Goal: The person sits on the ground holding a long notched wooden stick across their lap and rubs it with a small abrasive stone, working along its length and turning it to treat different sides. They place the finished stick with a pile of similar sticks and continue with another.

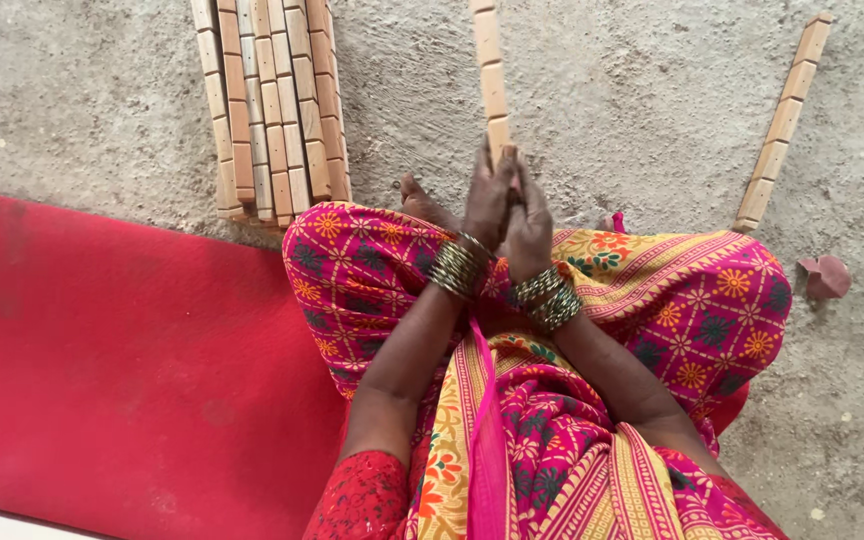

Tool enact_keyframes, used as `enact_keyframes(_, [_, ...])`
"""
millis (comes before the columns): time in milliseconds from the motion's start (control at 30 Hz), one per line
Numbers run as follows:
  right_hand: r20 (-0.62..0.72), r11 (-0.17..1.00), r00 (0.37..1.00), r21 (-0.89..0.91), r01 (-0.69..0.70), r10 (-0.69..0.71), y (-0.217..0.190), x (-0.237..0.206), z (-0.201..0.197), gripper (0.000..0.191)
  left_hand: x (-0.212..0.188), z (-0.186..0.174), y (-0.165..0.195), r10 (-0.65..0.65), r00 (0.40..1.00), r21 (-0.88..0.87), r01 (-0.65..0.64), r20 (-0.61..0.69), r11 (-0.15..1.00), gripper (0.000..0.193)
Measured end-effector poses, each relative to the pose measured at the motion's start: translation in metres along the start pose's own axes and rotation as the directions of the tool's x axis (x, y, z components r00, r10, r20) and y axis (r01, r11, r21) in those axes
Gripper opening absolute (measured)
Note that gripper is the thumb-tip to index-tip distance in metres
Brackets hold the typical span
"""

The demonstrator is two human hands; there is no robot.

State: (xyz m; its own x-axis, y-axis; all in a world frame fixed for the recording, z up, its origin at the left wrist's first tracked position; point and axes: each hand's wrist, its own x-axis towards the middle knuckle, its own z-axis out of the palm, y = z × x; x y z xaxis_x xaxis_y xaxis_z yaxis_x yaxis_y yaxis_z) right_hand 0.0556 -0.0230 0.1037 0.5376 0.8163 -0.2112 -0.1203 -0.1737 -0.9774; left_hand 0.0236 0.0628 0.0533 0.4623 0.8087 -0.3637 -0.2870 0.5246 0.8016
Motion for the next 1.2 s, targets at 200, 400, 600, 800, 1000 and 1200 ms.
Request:
enact_keyframes(200, [0.138,0.989,0.98,0.057,0.14,-0.146,0.002,-0.039,-0.005,0.053,0.014,-0.006,0.037,0.181,0.983,0.026,-0.18,-0.025,0.983,0.042])
enact_keyframes(400, [0.217,0.999,0.975,0.019,0.05,-0.053,-0.008,-0.046,-0.026,0.041,0.008,0.004,0.066,0.233,0.957,0.268,-0.183,-0.171,0.946,0.04])
enact_keyframes(600, [-0.149,0.939,0.984,-0.316,-0.138,0.095,-0.042,-0.018,-0.049,0.043,0.006,-0.011,0.056,0.219,0.963,0.606,-0.081,-0.157,0.791,0.039])
enact_keyframes(800, [0.19,0.586,0.796,-0.584,0.562,-0.574,-0.034,-0.038,-0.014,0.046,-0.026,0.002,0.013,0.134,0.97,0.008,-0.138,0.201,0.99,0.042])
enact_keyframes(1000, [0.064,0.792,0.849,-0.326,0.515,-0.525,-0.023,0.035,-0.043,0.045,-0.073,0.016,0.047,-0.149,0.946,0.397,0.025,0.286,0.918,0.058])
enact_keyframes(1200, [0.098,0.522,0.839,-0.743,0.42,-0.536,-0.043,0.118,-0.098,0.031,-0.101,0.016,0.058,-0.149,0.893,0.472,-0.078,0.425,0.878,0.081])
